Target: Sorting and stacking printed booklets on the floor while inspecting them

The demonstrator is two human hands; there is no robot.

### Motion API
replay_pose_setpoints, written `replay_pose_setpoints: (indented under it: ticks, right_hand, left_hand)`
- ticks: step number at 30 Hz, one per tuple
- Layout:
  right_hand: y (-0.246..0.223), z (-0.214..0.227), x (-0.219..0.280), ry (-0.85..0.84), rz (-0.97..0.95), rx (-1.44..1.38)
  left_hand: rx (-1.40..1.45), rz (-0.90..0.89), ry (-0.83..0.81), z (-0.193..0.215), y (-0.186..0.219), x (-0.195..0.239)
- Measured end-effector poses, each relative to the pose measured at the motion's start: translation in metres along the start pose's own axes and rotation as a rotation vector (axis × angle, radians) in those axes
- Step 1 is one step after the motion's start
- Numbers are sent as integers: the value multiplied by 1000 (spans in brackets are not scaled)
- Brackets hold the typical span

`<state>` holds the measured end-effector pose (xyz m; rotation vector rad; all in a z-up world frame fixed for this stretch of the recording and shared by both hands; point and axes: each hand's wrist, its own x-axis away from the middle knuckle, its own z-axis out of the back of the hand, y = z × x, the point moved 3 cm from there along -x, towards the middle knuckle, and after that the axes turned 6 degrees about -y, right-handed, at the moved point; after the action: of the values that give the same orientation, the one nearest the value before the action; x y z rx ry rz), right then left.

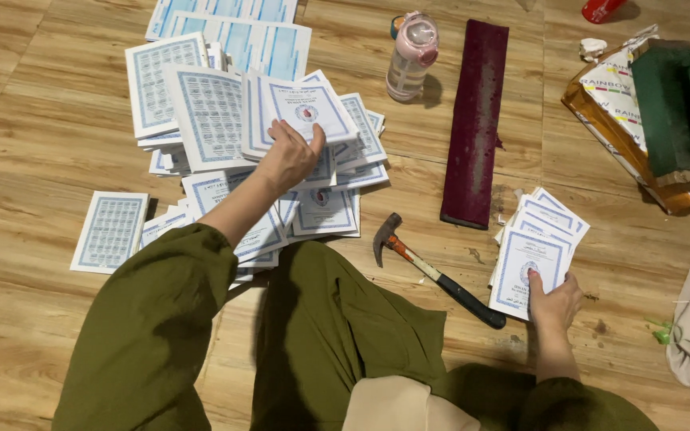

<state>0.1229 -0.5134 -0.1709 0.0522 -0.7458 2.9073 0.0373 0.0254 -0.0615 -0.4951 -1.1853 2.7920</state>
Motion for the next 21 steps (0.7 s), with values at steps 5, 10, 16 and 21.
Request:
replay_pose_setpoints:
  ticks: [5, 10, 16, 21]
  right_hand:
    - [-23, 15, 20, 165, 9, 39]
    - [-92, 36, 37, 337, 290, -105]
    - [-207, 3, 123, -1046, -388, -1323]
    - [-195, -48, 146, -1133, -629, -1412]
  left_hand:
    - [138, 187, 138, 62, -72, -21]
    - [381, 309, 194, 100, -94, -39]
    - [503, -59, 338, 162, 18, -38]
    - [778, -269, 429, 196, 118, -14]
